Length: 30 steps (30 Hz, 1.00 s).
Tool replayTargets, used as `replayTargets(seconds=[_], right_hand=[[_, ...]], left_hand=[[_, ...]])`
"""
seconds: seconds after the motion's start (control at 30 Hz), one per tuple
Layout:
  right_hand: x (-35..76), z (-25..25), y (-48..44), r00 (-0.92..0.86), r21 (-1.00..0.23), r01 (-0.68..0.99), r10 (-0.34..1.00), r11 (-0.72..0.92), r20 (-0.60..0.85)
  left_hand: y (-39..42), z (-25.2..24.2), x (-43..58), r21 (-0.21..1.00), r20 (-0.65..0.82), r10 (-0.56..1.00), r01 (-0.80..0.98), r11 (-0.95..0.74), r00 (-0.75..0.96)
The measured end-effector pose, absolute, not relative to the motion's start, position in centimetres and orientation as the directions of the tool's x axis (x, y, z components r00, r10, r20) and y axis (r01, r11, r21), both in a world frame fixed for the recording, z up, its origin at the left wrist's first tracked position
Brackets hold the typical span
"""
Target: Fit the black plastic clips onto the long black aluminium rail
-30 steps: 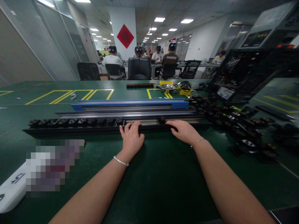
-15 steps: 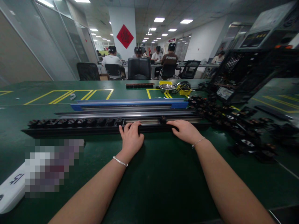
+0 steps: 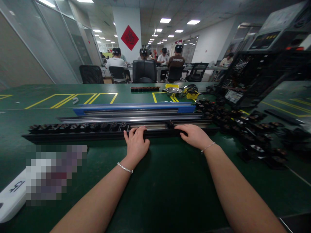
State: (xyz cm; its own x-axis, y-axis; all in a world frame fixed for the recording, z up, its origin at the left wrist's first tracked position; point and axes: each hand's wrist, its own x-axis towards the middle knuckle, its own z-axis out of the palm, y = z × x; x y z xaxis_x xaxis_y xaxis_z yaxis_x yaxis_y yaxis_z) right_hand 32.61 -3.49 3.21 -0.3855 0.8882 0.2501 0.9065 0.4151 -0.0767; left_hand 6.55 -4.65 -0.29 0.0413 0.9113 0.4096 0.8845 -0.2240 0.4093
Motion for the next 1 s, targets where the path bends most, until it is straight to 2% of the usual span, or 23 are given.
replayTargets(seconds=[0.67, 1.0], right_hand=[[33.1, 3.39, -3.5, -0.359, -0.068, 0.92, 0.901, 0.385, 0.246], [33.49, 3.22, -3.44, -0.343, -0.06, 0.925, 0.891, 0.376, 0.299]], left_hand=[[-4.63, -0.29, 6.51, 0.417, 0.412, 0.91, 0.879, -0.231, 0.044], [-4.69, -0.18, 6.57, 0.423, 0.404, 0.914, 0.878, -0.224, 0.039]])
